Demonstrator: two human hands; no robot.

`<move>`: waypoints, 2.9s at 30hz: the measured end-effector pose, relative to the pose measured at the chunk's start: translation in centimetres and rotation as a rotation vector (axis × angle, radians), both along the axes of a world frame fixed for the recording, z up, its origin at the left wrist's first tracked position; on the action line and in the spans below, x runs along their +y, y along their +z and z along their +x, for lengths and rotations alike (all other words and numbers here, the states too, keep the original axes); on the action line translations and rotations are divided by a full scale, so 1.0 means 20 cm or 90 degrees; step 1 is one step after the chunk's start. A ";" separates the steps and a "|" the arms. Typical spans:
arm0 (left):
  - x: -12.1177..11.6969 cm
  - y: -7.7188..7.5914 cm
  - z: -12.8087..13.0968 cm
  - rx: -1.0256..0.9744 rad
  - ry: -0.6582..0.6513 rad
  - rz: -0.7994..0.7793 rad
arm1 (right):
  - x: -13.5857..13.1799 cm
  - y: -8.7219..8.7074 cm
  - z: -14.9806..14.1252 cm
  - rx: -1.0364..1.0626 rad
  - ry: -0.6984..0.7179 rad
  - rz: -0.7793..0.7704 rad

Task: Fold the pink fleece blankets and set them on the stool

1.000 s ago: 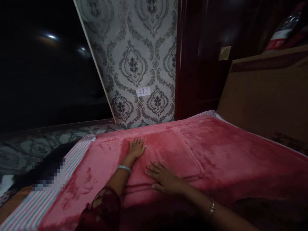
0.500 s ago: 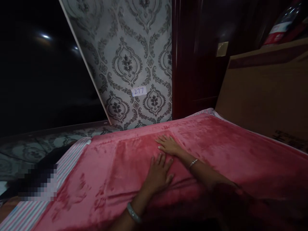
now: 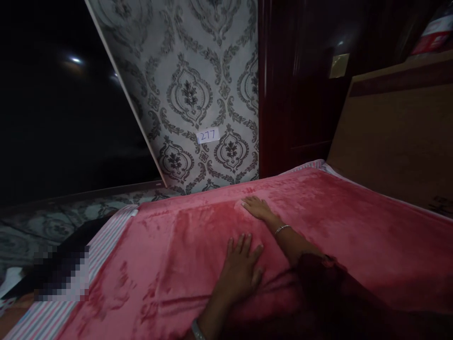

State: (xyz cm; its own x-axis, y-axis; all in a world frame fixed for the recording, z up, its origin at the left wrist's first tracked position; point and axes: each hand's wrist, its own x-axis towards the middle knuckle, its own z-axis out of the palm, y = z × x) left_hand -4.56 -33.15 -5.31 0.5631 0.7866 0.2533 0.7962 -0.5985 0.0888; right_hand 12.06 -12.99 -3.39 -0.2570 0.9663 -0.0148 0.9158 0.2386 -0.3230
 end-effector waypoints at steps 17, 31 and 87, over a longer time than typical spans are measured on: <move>-0.08 0.07 -0.15 -0.016 0.185 0.029 | -0.30 0.10 -0.32 -0.030 0.353 0.078; -0.09 -0.05 -0.20 -0.032 0.196 -0.003 | 0.01 0.02 -0.14 -0.073 0.015 0.082; 0.34 0.35 -0.78 0.129 0.476 -0.108 | -0.57 -0.01 -0.47 -0.030 0.224 0.144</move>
State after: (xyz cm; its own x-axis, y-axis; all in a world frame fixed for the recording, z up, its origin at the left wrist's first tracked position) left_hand -20.19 -26.33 1.68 -0.1082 0.9931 0.0446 0.9921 0.1108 -0.0593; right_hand 2.58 -24.29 -3.57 -0.5765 0.7997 0.1677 0.7782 0.5999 -0.1857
